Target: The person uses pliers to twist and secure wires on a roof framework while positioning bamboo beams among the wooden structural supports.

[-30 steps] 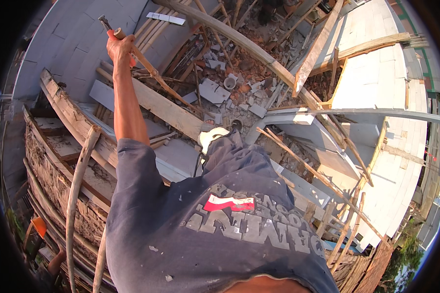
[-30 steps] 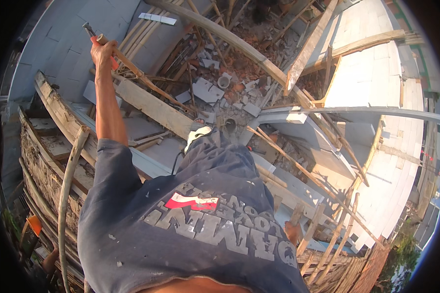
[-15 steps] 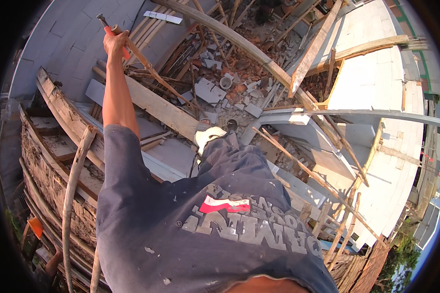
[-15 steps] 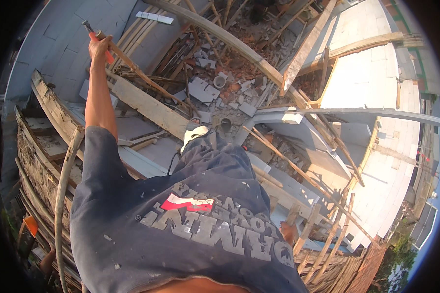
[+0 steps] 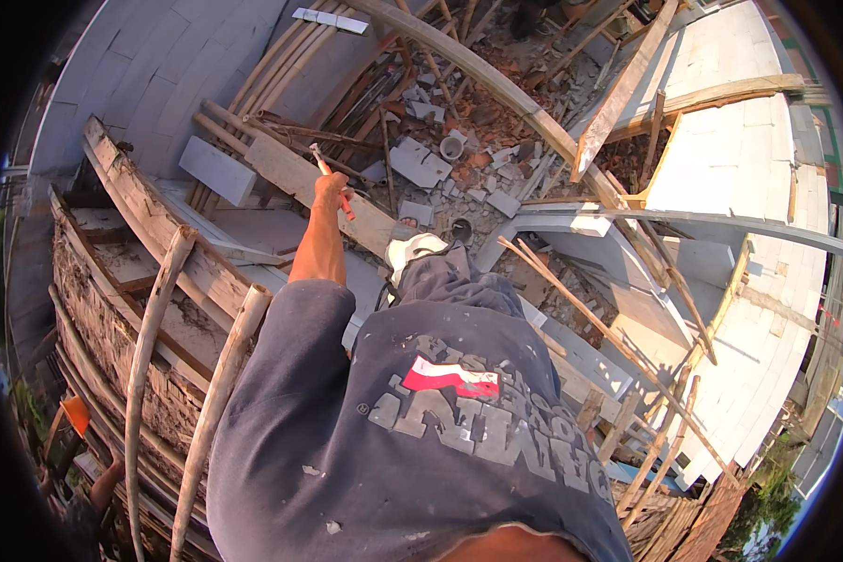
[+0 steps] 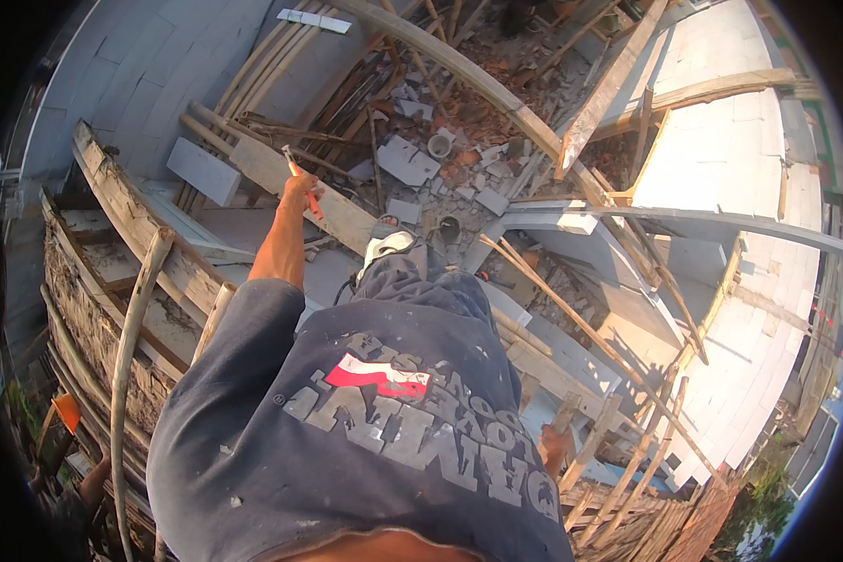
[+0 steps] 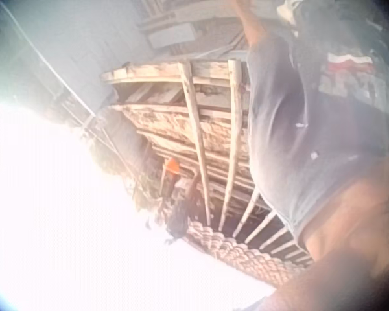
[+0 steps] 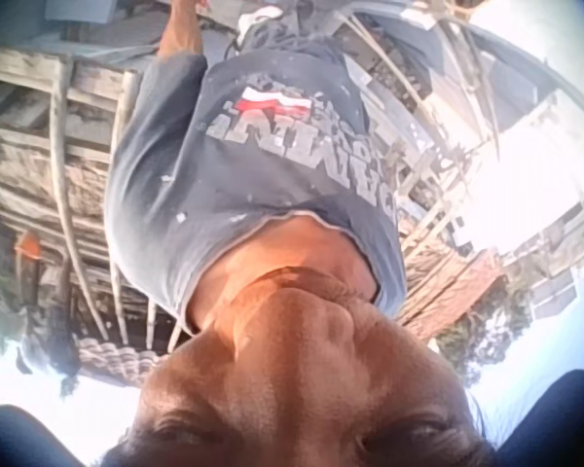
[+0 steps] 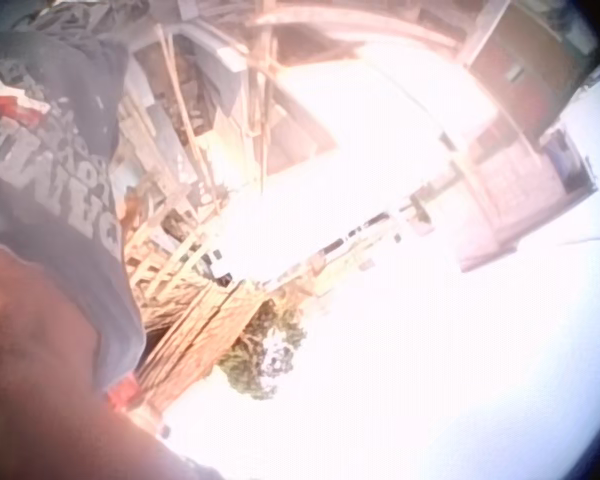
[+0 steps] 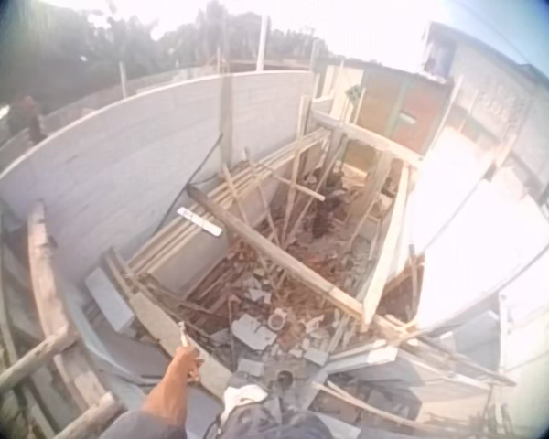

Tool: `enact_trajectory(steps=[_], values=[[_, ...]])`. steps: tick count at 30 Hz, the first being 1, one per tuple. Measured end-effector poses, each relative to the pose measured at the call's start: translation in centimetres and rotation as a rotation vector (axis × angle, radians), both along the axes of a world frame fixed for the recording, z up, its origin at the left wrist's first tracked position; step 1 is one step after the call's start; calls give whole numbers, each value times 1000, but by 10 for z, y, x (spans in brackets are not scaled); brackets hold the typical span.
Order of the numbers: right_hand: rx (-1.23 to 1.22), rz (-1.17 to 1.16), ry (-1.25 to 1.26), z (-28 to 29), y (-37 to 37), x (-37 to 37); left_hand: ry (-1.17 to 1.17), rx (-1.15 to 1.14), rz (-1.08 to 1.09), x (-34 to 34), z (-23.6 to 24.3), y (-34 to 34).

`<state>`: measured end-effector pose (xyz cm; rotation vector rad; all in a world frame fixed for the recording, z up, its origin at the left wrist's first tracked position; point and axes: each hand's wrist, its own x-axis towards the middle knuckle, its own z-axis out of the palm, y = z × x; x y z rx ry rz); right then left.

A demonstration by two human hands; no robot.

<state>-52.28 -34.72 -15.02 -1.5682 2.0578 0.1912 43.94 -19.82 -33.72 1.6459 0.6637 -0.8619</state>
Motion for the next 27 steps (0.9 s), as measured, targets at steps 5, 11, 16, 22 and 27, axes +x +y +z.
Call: enact_trajectory(steps=[5, 11, 16, 22, 27], values=[[24, -223, -204, -6, 20, 10, 239, 149, -354, -135, -38, -2], [23, -152, -128, -3, 8, 0, 427, 200, -692, -188, -108, 18], [-29, -77, -133, 3, 16, 19, 460, 272, -879, -168, -76, 8], [-109, -159, -159, -13, 37, -39, 300, 317, -895, -163, -15, -27], [-114, -120, -250, -21, 7, 4, 202, 276, -785, -151, 8, -13]])
